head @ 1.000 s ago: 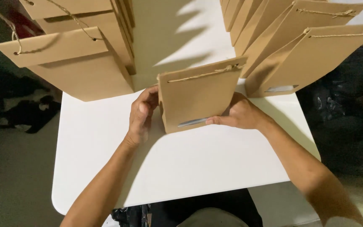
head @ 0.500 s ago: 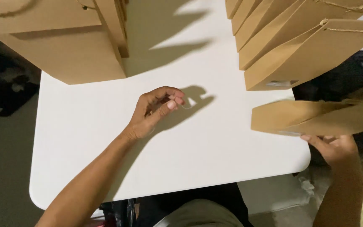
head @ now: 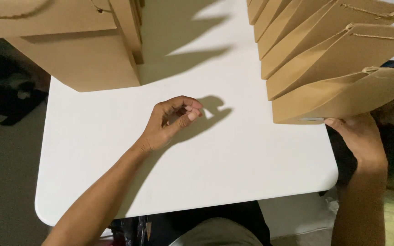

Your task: Attaching string handles to brown paper gift bags by threading them through holes and securing them.

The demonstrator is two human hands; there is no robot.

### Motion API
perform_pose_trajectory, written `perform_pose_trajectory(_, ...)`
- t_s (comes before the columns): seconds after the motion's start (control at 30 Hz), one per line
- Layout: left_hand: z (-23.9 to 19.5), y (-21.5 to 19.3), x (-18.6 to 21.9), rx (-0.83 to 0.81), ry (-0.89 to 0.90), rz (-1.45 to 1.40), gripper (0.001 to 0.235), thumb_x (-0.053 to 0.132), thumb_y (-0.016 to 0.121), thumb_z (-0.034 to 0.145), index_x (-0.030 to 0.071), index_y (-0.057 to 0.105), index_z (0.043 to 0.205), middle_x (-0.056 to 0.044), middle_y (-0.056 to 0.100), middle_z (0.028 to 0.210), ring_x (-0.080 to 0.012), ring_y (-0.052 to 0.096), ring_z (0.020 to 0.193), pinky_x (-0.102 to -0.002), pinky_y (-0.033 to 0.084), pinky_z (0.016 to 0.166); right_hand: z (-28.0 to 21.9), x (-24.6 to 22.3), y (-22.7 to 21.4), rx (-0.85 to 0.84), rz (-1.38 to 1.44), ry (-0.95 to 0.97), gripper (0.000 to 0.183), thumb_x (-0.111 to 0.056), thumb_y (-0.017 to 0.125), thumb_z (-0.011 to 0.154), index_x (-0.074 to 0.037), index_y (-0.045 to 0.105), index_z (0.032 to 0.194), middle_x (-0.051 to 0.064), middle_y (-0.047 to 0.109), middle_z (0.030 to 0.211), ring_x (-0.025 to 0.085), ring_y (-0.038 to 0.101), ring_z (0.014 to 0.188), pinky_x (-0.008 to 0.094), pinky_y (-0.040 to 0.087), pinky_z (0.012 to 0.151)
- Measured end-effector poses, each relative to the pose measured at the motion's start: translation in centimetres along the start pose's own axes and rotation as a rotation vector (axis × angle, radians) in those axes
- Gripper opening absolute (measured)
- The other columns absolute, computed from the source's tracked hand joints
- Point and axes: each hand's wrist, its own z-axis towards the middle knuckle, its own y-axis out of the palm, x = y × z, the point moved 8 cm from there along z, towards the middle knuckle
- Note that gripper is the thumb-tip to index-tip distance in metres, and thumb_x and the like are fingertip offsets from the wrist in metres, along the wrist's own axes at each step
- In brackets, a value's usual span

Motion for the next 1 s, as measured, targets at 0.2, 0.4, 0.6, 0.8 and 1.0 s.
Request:
perform_pose_trajectory(0.2, 0.0, 0.3, 0.8, -0.022, 0.002, 0.008, 0.026, 0.028, 0.065, 0.097, 0.007, 0.071, 0.112, -0.001, 0.073, 0.101, -0.0125, 0.068, 0.094, -0.025, 0.053, 0.085, -0.2, -3.2, -0.7, 0.049, 0.237, 0.062, 0.06, -0.018, 0.066, 0.086, 0.0, 0.055, 0.142, 0.017, 0.059, 0.142, 0.03, 0.052, 0.134, 0.04, 0.035, 0.109)
perform_pose_trajectory(0.4, -0.1, 0.3, 0.4, -0.022, -0.021, 0.013, 0.026, 0.026, 0.066, 0.096, 0.006, 0.071, 0.113, -0.002, 0.074, 0.101, -0.0117, 0.068, 0.093, -0.024, 0.053, 0.082, -0.8, -0.2, 0.0, 0.077, 0.113, 0.045, 0.069, -0.025, 0.062, 0.087, -0.005, 0.049, 0.151, 0.022, 0.046, 0.155, 0.037, 0.039, 0.145, 0.042, 0.027, 0.114)
perform_pose_trajectory(0.6, -0.1, 0.5, 0.5, -0.036, -0.013, 0.016, 0.023, 0.025, 0.068, 0.096, 0.007, 0.072, 0.11, -0.001, 0.074, 0.098, -0.01, 0.065, 0.089, -0.023, 0.052, 0.08, -1.9, 2.1, 0.6, 0.102, 0.216, 0.032, 0.029, -0.022, 0.07, 0.092, -0.008, 0.071, 0.117, 0.011, 0.052, 0.157, 0.029, 0.046, 0.147, 0.038, 0.032, 0.119)
perform_pose_trajectory(0.8, -0.2, 0.9, 0.1, -0.034, -0.004, 0.1, 0.025, 0.029, 0.07, 0.095, 0.008, 0.073, 0.107, 0.003, 0.065, 0.091, -0.0066, 0.056, 0.08, -0.02, 0.045, 0.07, -7.2, 6.0, -1.8, 0.628, 0.772, -0.343, 0.013, 0.003, 0.054, 0.11, 0.002, 0.042, 0.11, 0.034, 0.051, 0.146, 0.043, 0.063, 0.103, 0.046, 0.061, 0.083)
perform_pose_trajectory(1.0, 1.5, 3.1, -1.8, -0.078, -0.182, 0.662, 0.015, 0.036, 0.065, 0.083, 0.026, 0.072, 0.091, 0.011, 0.068, 0.067, -0.0106, 0.063, 0.064, -0.029, 0.05, 0.071, -8.6, -10.3, -2.0, 0.458, 0.524, -0.468, 0.019, -0.006, 0.068, 0.104, -0.005, 0.071, 0.085, 0.008, 0.066, 0.089, 0.019, 0.064, 0.075, 0.032, 0.054, 0.076)
